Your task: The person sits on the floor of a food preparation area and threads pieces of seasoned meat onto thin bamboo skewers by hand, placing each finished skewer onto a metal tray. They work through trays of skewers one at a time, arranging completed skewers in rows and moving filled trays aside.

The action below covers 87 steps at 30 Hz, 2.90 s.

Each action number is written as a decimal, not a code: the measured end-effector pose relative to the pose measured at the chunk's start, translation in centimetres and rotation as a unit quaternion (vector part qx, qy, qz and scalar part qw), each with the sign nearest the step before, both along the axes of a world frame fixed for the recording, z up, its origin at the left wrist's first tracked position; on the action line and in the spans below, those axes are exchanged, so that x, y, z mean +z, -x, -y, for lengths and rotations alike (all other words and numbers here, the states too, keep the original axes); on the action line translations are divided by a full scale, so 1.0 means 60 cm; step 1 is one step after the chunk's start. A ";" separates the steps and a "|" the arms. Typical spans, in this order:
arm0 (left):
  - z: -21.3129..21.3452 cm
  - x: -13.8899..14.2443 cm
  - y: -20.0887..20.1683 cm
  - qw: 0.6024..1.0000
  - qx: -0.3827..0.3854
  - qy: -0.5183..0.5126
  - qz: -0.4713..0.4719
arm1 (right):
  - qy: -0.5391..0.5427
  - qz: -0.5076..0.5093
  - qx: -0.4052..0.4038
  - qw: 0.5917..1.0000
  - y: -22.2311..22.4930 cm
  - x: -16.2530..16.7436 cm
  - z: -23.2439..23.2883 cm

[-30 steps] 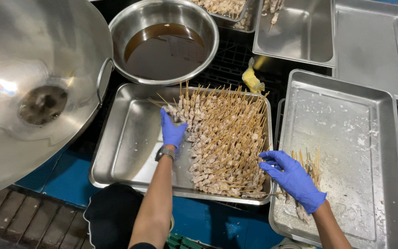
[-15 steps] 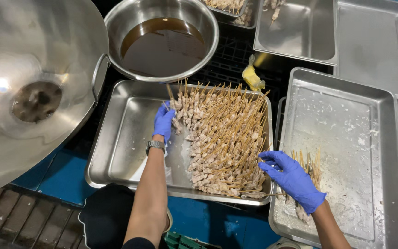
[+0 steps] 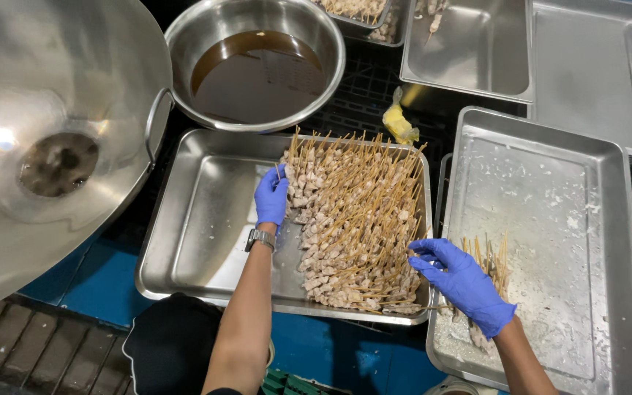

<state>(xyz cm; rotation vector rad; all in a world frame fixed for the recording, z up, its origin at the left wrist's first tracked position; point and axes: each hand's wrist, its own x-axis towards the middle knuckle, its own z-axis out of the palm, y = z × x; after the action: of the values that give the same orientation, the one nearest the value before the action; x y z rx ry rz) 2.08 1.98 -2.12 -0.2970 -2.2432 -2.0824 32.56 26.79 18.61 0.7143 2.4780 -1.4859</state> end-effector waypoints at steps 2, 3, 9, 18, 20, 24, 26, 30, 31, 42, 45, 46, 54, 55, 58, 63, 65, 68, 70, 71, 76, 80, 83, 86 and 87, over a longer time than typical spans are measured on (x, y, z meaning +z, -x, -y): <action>0.001 -0.004 0.011 0.989 0.043 0.137 -0.041 | -0.015 -0.027 0.026 0.999 0.000 -0.001 0.002; 0.001 -0.006 0.016 0.996 0.020 0.081 0.006 | -0.010 -0.018 0.020 1.000 0.000 -0.001 0.003; 0.002 -0.005 0.020 0.998 -0.016 0.064 -0.024 | 0.001 0.008 0.000 1.000 0.003 0.007 0.004; 0.010 0.026 0.025 0.968 0.024 0.191 -0.161 | -0.030 -0.018 0.029 0.999 0.001 0.005 0.002; 0.016 0.025 0.018 0.942 0.077 0.268 -0.184 | -0.020 -0.019 0.030 0.999 0.001 0.005 0.001; 0.024 0.011 0.019 0.998 -0.003 0.046 -0.046 | -0.027 -0.003 0.019 0.999 -0.001 0.006 0.002; 0.020 0.008 0.027 0.998 -0.020 -0.056 -0.031 | -0.032 -0.024 0.031 0.999 -0.002 0.007 0.002; 0.001 0.024 0.042 0.987 -0.082 -0.132 0.051 | -0.035 -0.029 0.034 0.998 -0.003 0.007 0.001; -0.002 0.032 0.044 0.984 -0.100 -0.131 0.061 | -0.035 -0.028 0.036 0.998 -0.003 0.007 0.001; 0.037 0.013 0.017 0.967 0.000 0.226 -0.114 | -0.025 -0.008 0.017 1.000 0.001 0.004 0.000; 0.044 -0.005 0.014 0.980 0.017 0.196 -0.016 | -0.010 0.010 0.012 1.000 0.001 0.007 0.002; 0.044 -0.008 0.014 0.984 0.019 0.176 -0.018 | -0.007 0.010 0.013 1.000 0.001 0.008 0.002; 0.011 -0.007 0.036 1.000 0.004 0.013 -0.023 | -0.024 -0.006 0.029 0.999 -0.002 0.004 0.000; 0.014 -0.005 0.036 0.998 0.010 0.057 -0.031 | -0.014 -0.007 0.026 1.000 -0.002 0.003 0.000; 0.024 0.000 0.029 0.985 0.005 0.139 -0.099 | -0.030 -0.004 0.028 0.999 -0.002 0.002 0.001; 0.028 -0.004 0.013 0.996 -0.049 0.067 -0.028 | -0.012 -0.006 0.021 1.000 -0.001 0.005 0.002; 0.028 -0.008 0.012 0.997 -0.017 0.076 0.013 | -0.029 -0.027 0.038 0.998 0.000 0.006 0.003; 0.029 -0.009 0.017 0.993 -0.021 0.114 -0.017 | -0.057 -0.012 0.041 0.997 -0.001 0.007 0.003; 0.030 -0.005 0.019 0.993 -0.026 0.110 -0.046 | -0.046 -0.011 0.038 0.998 -0.002 0.008 0.003; 0.030 -0.003 0.020 0.992 -0.028 0.108 -0.060 | -0.041 -0.011 0.036 0.998 -0.002 0.009 0.003; 0.039 0.002 0.006 0.984 -0.017 0.163 -0.066 | -0.014 0.009 0.020 1.000 -0.002 0.010 0.004; 0.051 -0.002 -0.011 0.986 -0.001 0.156 -0.054 | -0.027 -0.006 0.034 0.999 -0.002 0.012 0.003; 0.051 -0.007 -0.022 0.980 -0.085 0.177 -0.026 | -0.043 -0.021 0.046 0.998 -0.001 0.014 0.005; 0.049 -0.008 -0.033 0.969 -0.111 0.219 -0.024 | -0.057 0.001 0.038 0.998 0.000 0.015 0.008; 0.048 -0.008 -0.036 0.967 -0.114 0.222 -0.054 | -0.065 -0.003 0.042 0.997 -0.001 0.016 0.007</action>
<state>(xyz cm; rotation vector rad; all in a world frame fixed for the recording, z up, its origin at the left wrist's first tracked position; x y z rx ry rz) 4.21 -0.89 -2.60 -0.7039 -2.6926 -1.5701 32.62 26.35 19.54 0.6199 2.5944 -1.3102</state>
